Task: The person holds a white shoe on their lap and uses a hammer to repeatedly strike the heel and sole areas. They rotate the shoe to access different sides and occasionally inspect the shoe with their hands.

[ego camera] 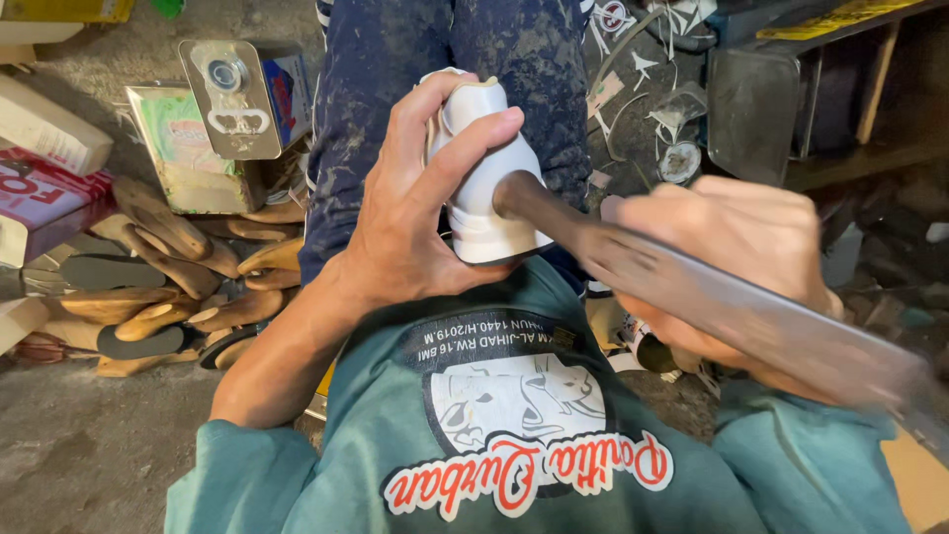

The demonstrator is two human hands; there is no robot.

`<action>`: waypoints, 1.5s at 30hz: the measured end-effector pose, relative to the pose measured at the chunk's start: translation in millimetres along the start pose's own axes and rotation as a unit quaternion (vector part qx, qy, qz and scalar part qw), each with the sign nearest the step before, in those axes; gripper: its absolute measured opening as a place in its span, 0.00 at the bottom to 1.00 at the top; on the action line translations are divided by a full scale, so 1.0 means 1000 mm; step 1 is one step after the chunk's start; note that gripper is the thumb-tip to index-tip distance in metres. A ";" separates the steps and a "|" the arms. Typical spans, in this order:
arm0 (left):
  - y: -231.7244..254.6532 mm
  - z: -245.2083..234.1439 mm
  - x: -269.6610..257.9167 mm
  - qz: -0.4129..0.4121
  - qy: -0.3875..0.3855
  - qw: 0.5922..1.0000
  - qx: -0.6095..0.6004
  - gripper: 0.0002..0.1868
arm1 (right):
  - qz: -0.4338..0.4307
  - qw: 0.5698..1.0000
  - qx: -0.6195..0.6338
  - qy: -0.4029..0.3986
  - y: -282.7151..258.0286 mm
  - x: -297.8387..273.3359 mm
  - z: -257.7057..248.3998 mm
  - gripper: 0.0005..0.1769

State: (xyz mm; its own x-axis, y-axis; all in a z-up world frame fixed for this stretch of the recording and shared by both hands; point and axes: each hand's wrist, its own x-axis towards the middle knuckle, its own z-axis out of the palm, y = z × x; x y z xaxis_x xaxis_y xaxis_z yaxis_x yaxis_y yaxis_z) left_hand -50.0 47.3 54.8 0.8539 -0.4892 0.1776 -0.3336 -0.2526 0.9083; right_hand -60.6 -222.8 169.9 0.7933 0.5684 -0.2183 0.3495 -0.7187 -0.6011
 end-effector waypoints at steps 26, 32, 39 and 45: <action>-0.004 -0.001 0.001 0.016 0.004 1.000 -0.010 0.43 | -0.045 0.987 -0.106 0.115 -0.018 0.020 0.011 0.15; -0.007 -0.005 -0.004 -0.007 0.003 1.000 -0.019 0.45 | -0.096 0.976 -0.096 0.168 0.002 0.017 0.039 0.20; -0.018 -0.014 -0.013 0.012 0.017 0.999 -0.049 0.45 | -0.037 0.981 0.060 0.182 0.018 0.007 0.069 0.14; -0.019 -0.026 -0.027 -0.023 0.015 0.998 -0.055 0.47 | 0.008 0.961 -0.002 0.275 0.043 0.003 0.115 0.09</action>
State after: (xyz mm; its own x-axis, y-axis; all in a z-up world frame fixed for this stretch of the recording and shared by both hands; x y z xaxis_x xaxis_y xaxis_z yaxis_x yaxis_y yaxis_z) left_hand -56.7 86.7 42.7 0.8796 -0.4534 0.1438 -0.2485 -0.1801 0.9517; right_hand -100.9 -206.2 55.0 0.9421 0.2601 0.2117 0.3353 -0.7275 -0.5985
